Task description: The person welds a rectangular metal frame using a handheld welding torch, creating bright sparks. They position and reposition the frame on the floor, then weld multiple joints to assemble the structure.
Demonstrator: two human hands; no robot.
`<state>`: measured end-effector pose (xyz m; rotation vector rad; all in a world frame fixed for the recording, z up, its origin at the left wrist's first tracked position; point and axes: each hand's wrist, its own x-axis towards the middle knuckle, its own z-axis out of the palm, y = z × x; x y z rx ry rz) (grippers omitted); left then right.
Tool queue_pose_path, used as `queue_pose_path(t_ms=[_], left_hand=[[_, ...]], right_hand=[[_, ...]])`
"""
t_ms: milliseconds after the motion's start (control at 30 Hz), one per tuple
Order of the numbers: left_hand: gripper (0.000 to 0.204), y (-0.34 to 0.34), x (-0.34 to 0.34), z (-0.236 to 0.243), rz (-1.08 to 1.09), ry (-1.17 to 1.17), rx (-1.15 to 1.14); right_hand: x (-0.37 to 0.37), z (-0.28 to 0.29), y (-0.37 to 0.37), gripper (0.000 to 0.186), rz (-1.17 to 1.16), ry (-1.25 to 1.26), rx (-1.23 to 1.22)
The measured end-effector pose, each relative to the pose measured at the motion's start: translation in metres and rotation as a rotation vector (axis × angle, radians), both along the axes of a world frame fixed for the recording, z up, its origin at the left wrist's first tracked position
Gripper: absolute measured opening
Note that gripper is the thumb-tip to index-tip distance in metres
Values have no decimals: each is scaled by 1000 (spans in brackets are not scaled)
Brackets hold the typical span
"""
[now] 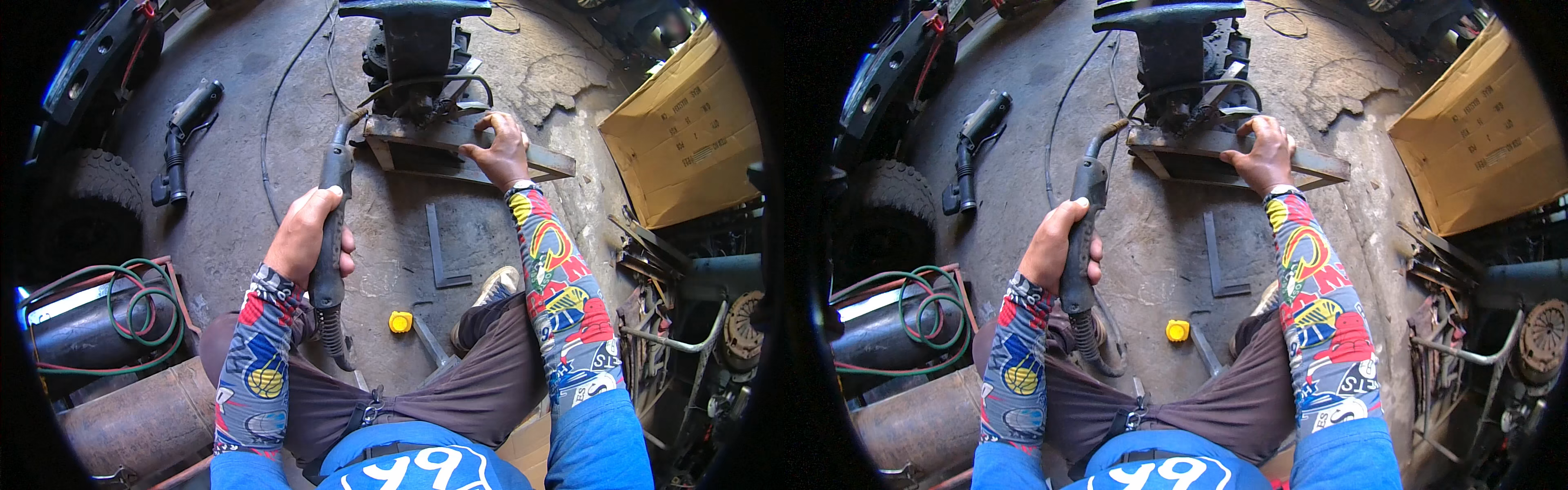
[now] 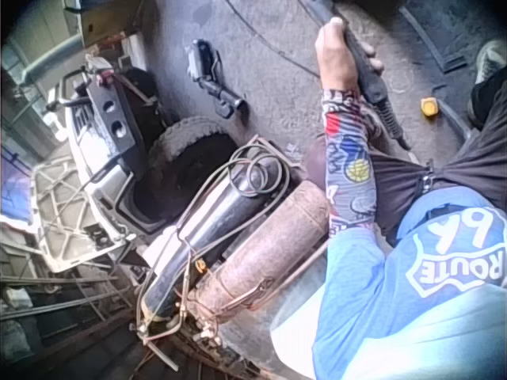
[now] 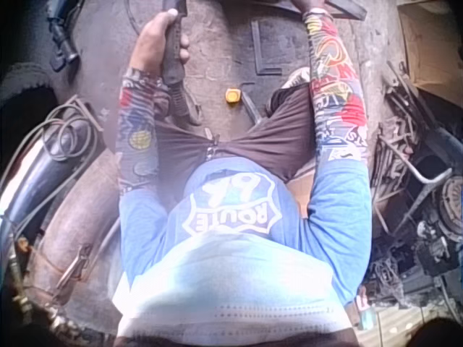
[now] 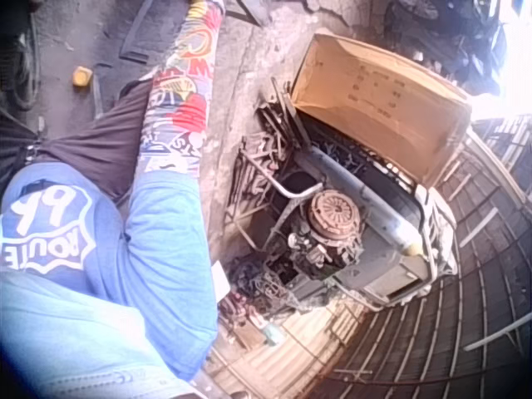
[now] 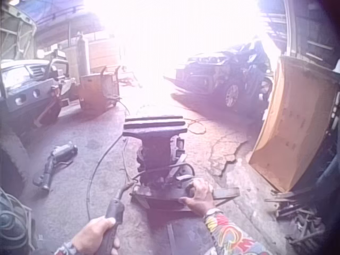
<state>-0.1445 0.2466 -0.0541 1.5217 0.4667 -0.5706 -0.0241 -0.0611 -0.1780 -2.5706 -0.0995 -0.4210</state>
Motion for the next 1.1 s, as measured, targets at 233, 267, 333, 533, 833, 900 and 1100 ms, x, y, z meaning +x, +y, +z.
queue_pose_path(t_ms=[233, 267, 333, 533, 833, 900, 1100], left_hand=[[41, -8, -14, -33, 221, -38, -47], [42, -10, -15, -41, 256, -18, -48], [43, -13, -17, -56, 296, 4, -55], [49, -21, -16, -81, 242, 124, -67], [55, -61, -4, -89, 254, 85, -81], [58, -65, -3, -90, 261, 104, -98], [56, -59, -3, -91, 230, 76, -133]], right_hand=[[-8, -3, 1, 43, 33, 41, -69], [-10, -3, 1, 45, 42, 41, -83], [-13, -3, 1, 47, 53, 53, -114], [-25, -7, 4, 46, 80, 88, -115], [-34, -7, 8, 45, 33, 108, -162], [-35, -5, 9, 45, 42, 125, -168], [-13, 7, 2, 59, 28, 464, 53]])
